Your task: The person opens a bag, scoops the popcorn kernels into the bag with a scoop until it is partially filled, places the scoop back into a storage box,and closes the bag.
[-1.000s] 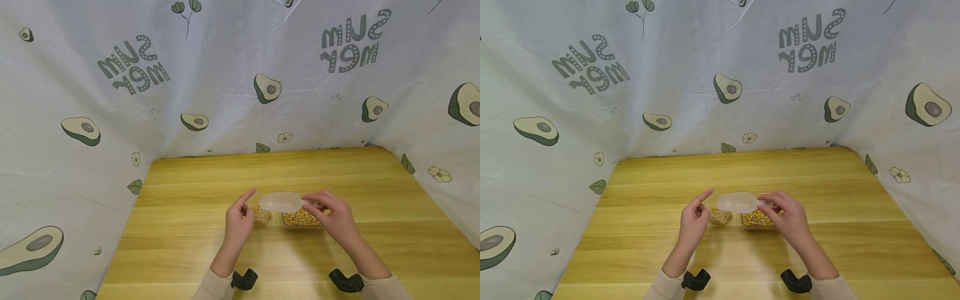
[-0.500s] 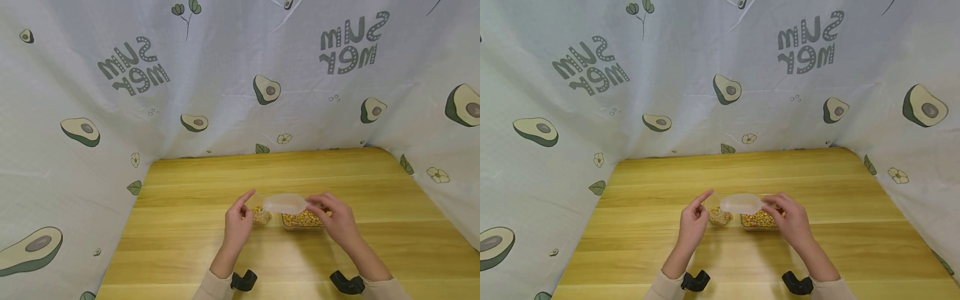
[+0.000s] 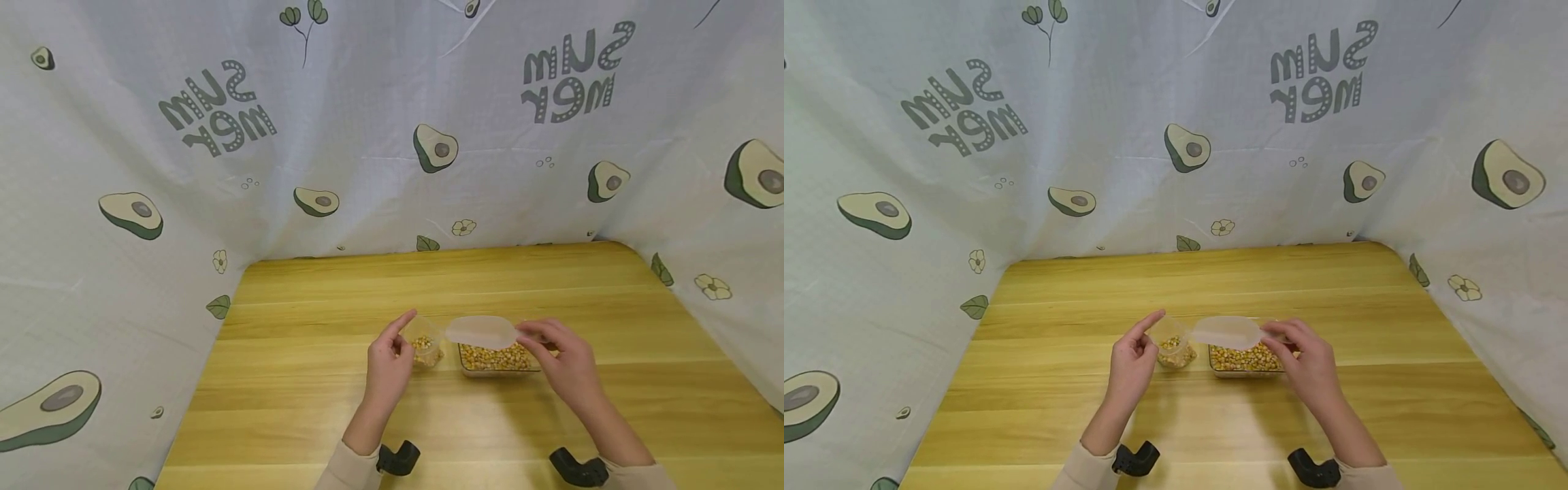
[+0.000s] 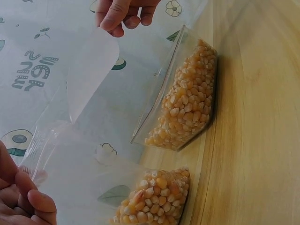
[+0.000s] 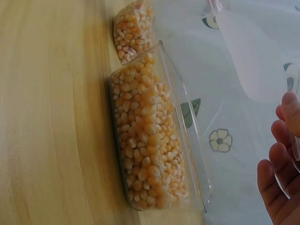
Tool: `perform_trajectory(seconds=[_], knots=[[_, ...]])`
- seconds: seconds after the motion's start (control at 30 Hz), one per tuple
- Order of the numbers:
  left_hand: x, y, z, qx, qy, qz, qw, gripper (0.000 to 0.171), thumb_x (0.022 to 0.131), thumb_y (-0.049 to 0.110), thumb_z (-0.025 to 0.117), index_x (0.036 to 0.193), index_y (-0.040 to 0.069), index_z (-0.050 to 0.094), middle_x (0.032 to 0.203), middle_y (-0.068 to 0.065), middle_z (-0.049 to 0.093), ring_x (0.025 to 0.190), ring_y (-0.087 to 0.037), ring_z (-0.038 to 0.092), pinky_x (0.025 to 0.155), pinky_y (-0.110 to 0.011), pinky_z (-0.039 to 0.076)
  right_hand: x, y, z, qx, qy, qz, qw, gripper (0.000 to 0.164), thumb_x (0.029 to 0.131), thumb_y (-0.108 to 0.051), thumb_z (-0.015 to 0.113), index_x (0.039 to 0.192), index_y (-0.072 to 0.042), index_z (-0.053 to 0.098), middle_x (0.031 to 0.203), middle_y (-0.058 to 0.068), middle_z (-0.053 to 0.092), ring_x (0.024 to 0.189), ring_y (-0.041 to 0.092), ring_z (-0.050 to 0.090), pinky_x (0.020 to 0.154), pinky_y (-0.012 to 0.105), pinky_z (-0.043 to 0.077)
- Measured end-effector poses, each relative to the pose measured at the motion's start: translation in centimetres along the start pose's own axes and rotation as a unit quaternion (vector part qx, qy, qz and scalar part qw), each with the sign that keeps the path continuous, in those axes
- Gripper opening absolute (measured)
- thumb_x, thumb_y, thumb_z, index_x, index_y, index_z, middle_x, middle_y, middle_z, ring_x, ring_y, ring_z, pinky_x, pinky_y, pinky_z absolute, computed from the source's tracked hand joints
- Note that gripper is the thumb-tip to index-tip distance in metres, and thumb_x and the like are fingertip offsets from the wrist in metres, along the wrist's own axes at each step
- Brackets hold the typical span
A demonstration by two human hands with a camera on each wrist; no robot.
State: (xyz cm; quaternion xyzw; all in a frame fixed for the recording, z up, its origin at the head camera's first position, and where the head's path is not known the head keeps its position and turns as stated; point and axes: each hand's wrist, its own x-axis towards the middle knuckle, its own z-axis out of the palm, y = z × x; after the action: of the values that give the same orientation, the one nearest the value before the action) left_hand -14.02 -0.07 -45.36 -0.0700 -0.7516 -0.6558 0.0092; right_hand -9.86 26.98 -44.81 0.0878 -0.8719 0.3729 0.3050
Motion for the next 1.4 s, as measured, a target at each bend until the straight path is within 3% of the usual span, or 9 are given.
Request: perform_trajectory(seconds=[0.4, 0.67, 1.07, 1.4], knots=[[0.1, -0.2, -0.2, 0.007, 0.004, 0.009, 0.9999, 0.059, 0.089, -0.007, 0.045, 0.131, 0.029, 0.066, 0.074, 0.0, 0.042, 0.052, -0.004, 0.029, 0.045, -0.015, 0.025, -1.4, 1.7, -1.1, -0.01, -0.009, 0.042, 0.999, 0.024, 0.081, 0.007, 0.074, 0.101, -0.006, 0.077, 0.092, -0.021, 0.063, 0.08, -0.016, 0.053, 0.069, 0.003, 0.044], [-0.1, -0.1, 0.0, 0.005, 0.001, 0.007, 1.0, 0.06, 0.09, -0.007, 0.045, 0.132, 0.03, 0.065, 0.076, 0.0, 0.042, 0.052, -0.004, 0.029, 0.046, -0.016, 0.025, -2.2, 2.9, -1.9, -0.037, -0.011, 0.048, 0.998, 0.022, 0.083, 0.005, 0.074, 0.101, -0.006, 0.077, 0.094, -0.023, 0.061, 0.08, -0.02, 0.051, 0.065, 0.003, 0.044], [-0.2, 0.0, 0.1, 0.005, 0.006, 0.01, 0.9999, 0.059, 0.088, -0.007, 0.045, 0.132, 0.027, 0.066, 0.073, 0.001, 0.042, 0.053, -0.005, 0.031, 0.045, -0.015, 0.025, -2.4, 4.2, -3.2, -0.073, -0.002, -0.002, 0.997, 0.029, 0.074, 0.016, 0.074, 0.096, -0.003, 0.077, 0.087, 0.005, 0.065, 0.077, -0.021, 0.046, 0.061, 0.004, 0.042], [-0.2, -0.1, 0.3, -0.001, 0.009, 0.001, 1.0, 0.06, 0.089, -0.007, 0.045, 0.131, 0.029, 0.066, 0.076, 0.001, 0.044, 0.053, -0.005, 0.031, 0.045, -0.015, 0.025, -2.2, 4.8, -4.3, -0.122, -0.008, -0.037, 0.992, 0.024, 0.077, 0.009, 0.076, 0.095, -0.006, 0.078, 0.086, 0.004, 0.064, 0.068, -0.014, 0.039, 0.053, 0.011, 0.035]])
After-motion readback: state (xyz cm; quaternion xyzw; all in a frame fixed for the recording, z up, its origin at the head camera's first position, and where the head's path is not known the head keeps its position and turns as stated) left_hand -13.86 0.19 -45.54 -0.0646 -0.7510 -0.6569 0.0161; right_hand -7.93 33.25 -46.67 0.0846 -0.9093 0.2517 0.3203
